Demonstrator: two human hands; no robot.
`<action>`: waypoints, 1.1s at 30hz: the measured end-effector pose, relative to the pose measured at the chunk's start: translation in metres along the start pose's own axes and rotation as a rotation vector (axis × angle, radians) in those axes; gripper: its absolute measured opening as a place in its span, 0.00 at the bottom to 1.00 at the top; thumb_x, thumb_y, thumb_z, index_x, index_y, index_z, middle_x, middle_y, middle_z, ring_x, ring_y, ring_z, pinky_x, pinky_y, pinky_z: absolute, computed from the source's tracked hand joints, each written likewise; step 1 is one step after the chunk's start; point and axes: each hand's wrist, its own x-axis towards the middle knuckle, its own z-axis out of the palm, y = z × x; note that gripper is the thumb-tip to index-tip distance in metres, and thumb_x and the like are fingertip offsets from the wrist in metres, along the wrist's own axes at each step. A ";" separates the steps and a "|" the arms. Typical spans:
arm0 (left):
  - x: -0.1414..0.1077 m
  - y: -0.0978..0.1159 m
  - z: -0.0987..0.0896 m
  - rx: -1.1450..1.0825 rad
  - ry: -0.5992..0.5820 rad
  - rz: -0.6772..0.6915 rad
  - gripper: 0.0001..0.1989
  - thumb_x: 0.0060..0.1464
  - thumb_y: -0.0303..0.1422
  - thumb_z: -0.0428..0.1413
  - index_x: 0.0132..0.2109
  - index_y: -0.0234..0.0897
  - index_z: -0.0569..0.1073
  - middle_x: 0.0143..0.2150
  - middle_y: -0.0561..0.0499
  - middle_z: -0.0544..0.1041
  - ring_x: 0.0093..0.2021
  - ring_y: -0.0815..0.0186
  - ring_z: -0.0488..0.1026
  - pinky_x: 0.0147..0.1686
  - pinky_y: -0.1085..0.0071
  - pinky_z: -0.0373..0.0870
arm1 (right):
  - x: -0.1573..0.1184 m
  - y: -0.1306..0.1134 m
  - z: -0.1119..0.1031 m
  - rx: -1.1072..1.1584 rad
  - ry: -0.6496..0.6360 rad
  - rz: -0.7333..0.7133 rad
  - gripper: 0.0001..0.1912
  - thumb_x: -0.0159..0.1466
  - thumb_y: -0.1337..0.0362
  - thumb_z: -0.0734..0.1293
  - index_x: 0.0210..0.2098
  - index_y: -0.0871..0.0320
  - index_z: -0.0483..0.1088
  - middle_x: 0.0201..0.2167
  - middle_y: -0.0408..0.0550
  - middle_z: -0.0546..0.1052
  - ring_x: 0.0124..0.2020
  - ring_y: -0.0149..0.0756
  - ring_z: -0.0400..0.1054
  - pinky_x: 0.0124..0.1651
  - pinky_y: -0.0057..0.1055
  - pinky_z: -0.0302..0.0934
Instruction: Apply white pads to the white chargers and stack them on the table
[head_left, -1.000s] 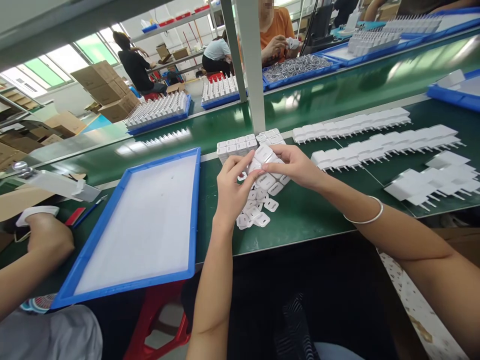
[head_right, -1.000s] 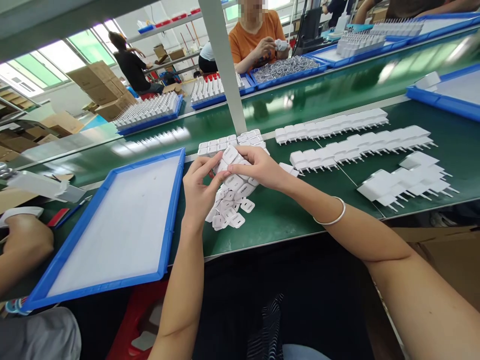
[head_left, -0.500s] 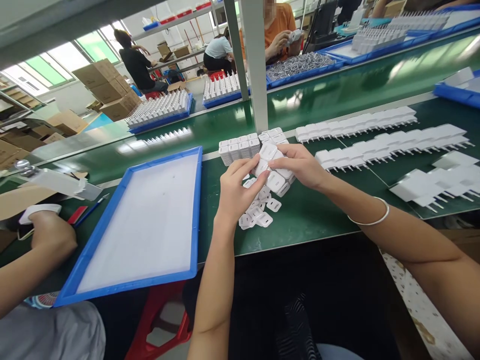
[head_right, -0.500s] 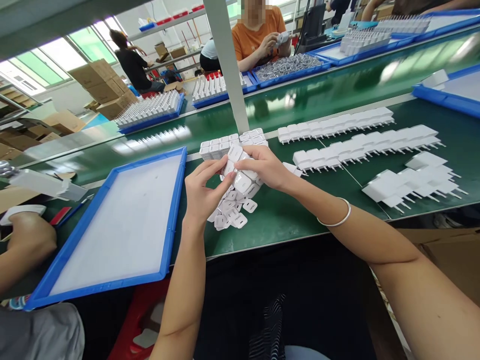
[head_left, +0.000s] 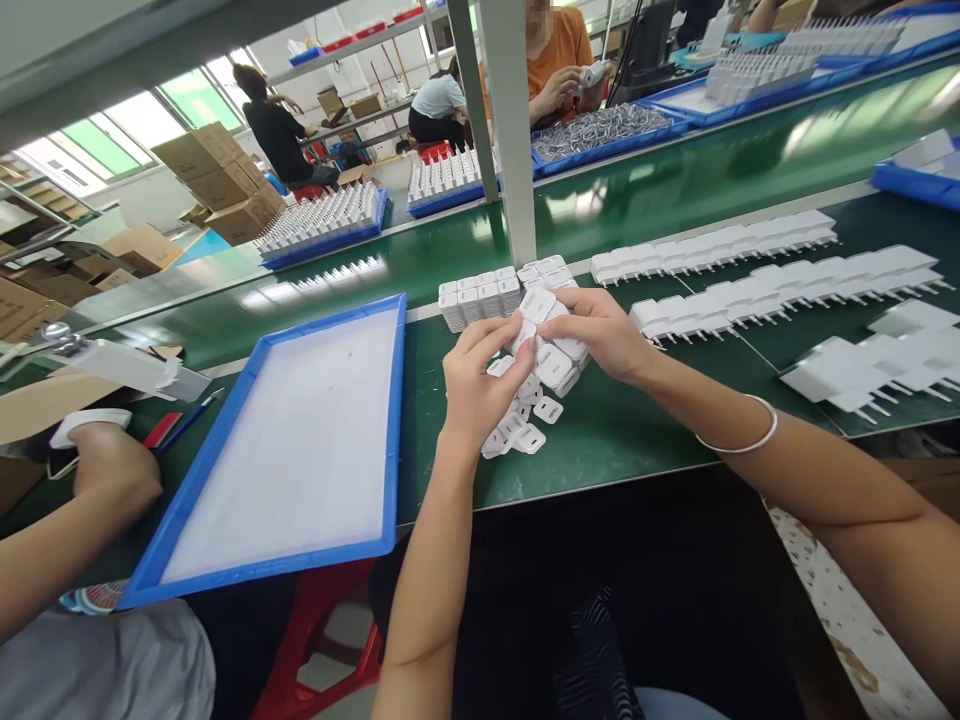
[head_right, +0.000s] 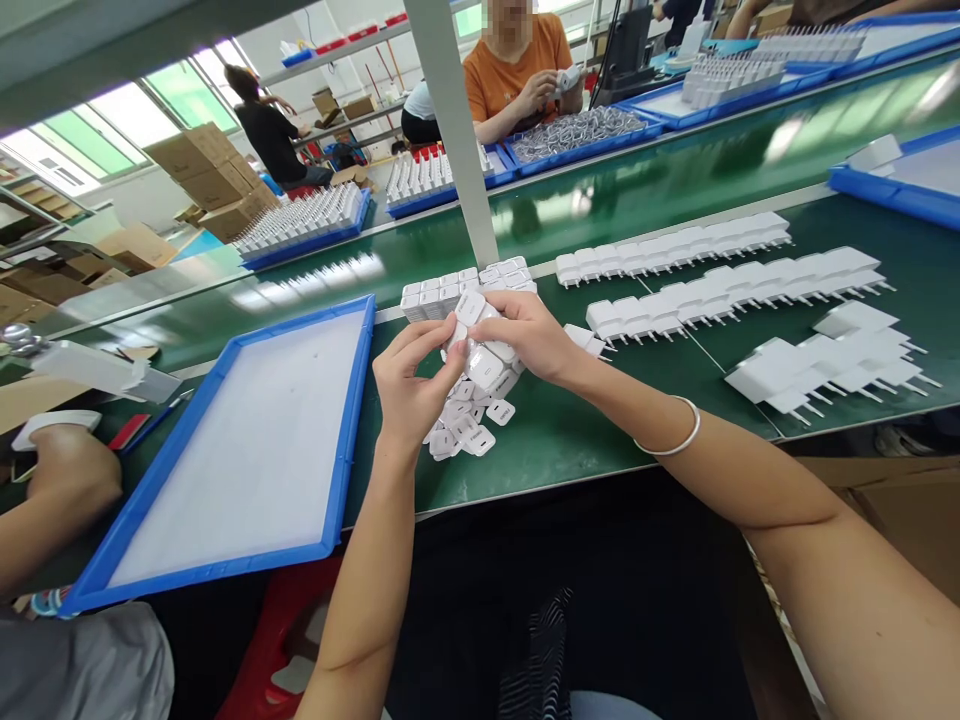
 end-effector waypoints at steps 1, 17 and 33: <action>0.000 0.000 0.000 0.017 0.003 0.003 0.09 0.59 0.31 0.62 0.47 0.38 0.80 0.44 0.47 0.83 0.43 0.64 0.80 0.42 0.65 0.79 | -0.001 0.000 0.001 0.005 0.010 -0.001 0.04 0.53 0.65 0.70 0.25 0.59 0.71 0.22 0.39 0.68 0.24 0.28 0.58 0.28 0.27 0.52; 0.003 0.002 -0.001 -0.122 -0.033 -0.121 0.11 0.61 0.33 0.62 0.50 0.42 0.81 0.48 0.47 0.83 0.48 0.63 0.80 0.48 0.63 0.79 | -0.003 0.008 0.000 -0.076 0.042 -0.105 0.11 0.59 0.57 0.73 0.29 0.58 0.73 0.28 0.43 0.71 0.31 0.32 0.62 0.35 0.30 0.57; -0.002 0.004 0.003 -0.024 -0.019 0.015 0.11 0.61 0.29 0.61 0.51 0.35 0.80 0.47 0.43 0.81 0.49 0.62 0.79 0.48 0.63 0.78 | -0.004 0.008 0.000 -0.091 0.103 -0.127 0.13 0.60 0.62 0.70 0.23 0.59 0.67 0.22 0.40 0.66 0.26 0.29 0.59 0.31 0.28 0.53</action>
